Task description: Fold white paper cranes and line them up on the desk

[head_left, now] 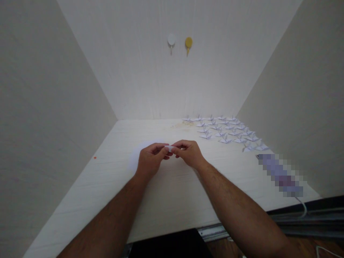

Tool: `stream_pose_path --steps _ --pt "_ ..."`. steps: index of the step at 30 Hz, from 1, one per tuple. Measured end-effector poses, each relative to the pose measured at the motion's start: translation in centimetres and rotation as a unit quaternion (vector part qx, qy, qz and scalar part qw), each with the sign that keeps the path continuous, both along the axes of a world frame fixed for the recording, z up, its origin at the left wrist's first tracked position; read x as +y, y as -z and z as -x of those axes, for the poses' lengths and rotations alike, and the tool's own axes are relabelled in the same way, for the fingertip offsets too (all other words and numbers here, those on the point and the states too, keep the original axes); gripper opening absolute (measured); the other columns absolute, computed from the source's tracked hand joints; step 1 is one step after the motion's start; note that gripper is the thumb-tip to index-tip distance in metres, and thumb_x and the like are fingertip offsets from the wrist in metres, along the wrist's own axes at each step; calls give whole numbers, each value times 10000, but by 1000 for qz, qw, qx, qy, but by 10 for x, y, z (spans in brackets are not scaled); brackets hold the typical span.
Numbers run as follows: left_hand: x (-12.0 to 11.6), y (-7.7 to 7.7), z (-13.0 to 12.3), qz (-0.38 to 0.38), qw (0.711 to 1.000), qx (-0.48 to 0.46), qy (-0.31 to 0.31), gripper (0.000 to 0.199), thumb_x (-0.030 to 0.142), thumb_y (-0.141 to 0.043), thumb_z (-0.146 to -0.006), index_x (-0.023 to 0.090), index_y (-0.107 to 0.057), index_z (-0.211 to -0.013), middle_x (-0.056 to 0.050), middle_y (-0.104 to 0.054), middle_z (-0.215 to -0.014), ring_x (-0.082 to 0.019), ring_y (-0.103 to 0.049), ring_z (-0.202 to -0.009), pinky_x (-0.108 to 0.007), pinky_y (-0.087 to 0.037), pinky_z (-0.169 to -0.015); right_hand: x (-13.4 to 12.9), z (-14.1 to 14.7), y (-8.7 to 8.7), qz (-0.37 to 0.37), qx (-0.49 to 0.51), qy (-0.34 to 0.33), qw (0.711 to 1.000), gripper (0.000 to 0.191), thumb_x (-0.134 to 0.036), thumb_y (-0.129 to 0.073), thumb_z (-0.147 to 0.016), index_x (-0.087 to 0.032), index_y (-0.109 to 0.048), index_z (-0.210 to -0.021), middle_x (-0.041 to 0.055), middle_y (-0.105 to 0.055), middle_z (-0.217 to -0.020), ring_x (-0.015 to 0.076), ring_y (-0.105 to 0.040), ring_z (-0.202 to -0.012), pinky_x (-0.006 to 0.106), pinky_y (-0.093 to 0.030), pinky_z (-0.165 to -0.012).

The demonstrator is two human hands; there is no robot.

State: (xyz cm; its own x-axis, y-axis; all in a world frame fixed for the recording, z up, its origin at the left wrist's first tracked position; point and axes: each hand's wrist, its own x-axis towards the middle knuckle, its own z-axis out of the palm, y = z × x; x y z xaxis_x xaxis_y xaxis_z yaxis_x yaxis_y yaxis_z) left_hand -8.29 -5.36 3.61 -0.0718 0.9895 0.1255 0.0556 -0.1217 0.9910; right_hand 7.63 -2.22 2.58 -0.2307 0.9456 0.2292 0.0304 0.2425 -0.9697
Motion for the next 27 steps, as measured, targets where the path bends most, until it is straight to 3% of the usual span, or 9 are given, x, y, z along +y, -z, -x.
stream_pose_path --steps 13,20,27 --pt "0 0 2 -38 997 64 5 219 348 -724 -741 143 -705 -817 -48 -718 -684 -159 -664 -632 -249 -523 -539 1 0 1 -27 8 -19 999 271 -426 -784 -668 -171 -750 -752 40 -706 -703 113 -603 -556 229 -504 -503" --pt "1 2 4 -43 994 97 -8 149 307 -710 -750 164 -717 -791 -11 -683 -615 -101 -559 -513 -209 -444 -470 3 -1 5 -28 0 -20 999 236 -397 -782 -676 -175 -755 -751 41 -705 -719 108 -596 -532 234 -495 -496" --pt "2 5 5 -45 993 111 -17 162 325 -709 -746 169 -719 -789 -8 -679 -608 -102 -538 -508 -216 -429 -481 4 -1 7 -32 -8 -19 999 220 -373 -773 -689 -166 -748 -758 38 -701 -698 105 -601 -520 222 -481 -489"
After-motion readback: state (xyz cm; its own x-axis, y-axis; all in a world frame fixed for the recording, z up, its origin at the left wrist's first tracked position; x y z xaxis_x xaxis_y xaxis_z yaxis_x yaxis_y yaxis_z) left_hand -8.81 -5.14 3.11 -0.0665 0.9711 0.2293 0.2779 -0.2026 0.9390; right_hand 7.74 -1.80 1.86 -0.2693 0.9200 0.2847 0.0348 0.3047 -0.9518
